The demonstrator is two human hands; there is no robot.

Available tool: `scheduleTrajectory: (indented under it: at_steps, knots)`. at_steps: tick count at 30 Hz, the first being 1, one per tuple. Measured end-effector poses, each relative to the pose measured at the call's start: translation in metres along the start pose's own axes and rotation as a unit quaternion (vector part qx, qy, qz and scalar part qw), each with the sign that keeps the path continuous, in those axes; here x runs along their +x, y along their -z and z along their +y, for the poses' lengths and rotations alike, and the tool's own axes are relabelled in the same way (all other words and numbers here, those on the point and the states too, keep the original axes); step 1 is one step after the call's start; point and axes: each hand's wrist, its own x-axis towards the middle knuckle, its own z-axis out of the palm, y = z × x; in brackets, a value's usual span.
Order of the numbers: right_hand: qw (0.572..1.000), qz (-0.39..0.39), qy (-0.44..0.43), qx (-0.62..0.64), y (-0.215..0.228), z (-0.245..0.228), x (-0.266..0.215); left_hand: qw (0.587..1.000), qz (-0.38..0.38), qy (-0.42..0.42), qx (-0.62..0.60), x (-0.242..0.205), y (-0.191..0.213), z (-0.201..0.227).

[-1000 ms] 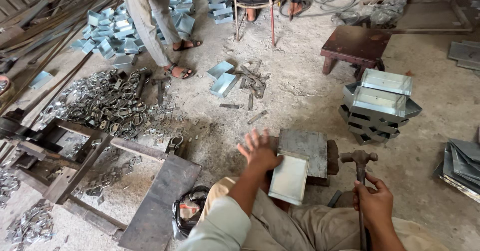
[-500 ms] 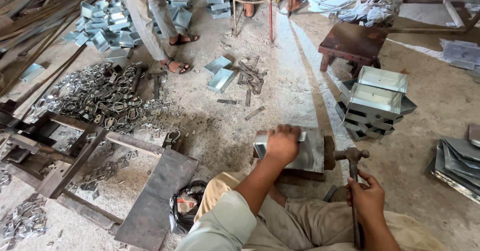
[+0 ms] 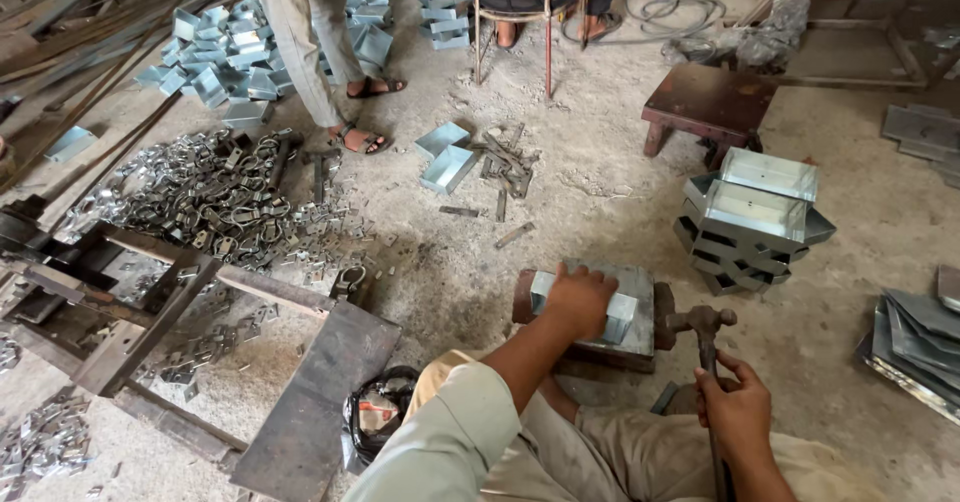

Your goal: The person sits on the floor and uses a hammer to strike a small rectangular metal piece placed on a metal block. They repeatedly pick up the metal piece, position it on the block, and hit it with the hammer to shape or flatten it. Finished pieces are stacked nearby.

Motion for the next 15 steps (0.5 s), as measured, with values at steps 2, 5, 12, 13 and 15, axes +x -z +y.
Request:
scheduleTrajectory:
  at_steps: [2,5,12,13,15]
  knots:
    - [0.999,-0.003,0.027,-0.039,0.001,-0.001,-0.005,1.000,-0.013,0.019,0.012,0.003,-0.007,-0.008]
    - [0.987,0.004,0.125,-0.101,0.003,-0.008,-0.003,0.999,-0.030,0.021,0.018,0.015,-0.026,-0.012]
    - [0.879,0.079,0.470,0.019,0.037,-0.069,-0.037,1.000,-0.007,0.010,0.026,0.008,-0.010,-0.011]
    - [0.856,0.083,0.506,0.065,0.038,-0.079,-0.041,1.000,-0.010,0.015,0.023,0.006,-0.004,-0.008]
    - [0.838,0.119,0.519,0.121,0.035,-0.087,-0.038,1.000,0.003,0.012,0.025,0.004,0.003,-0.006]
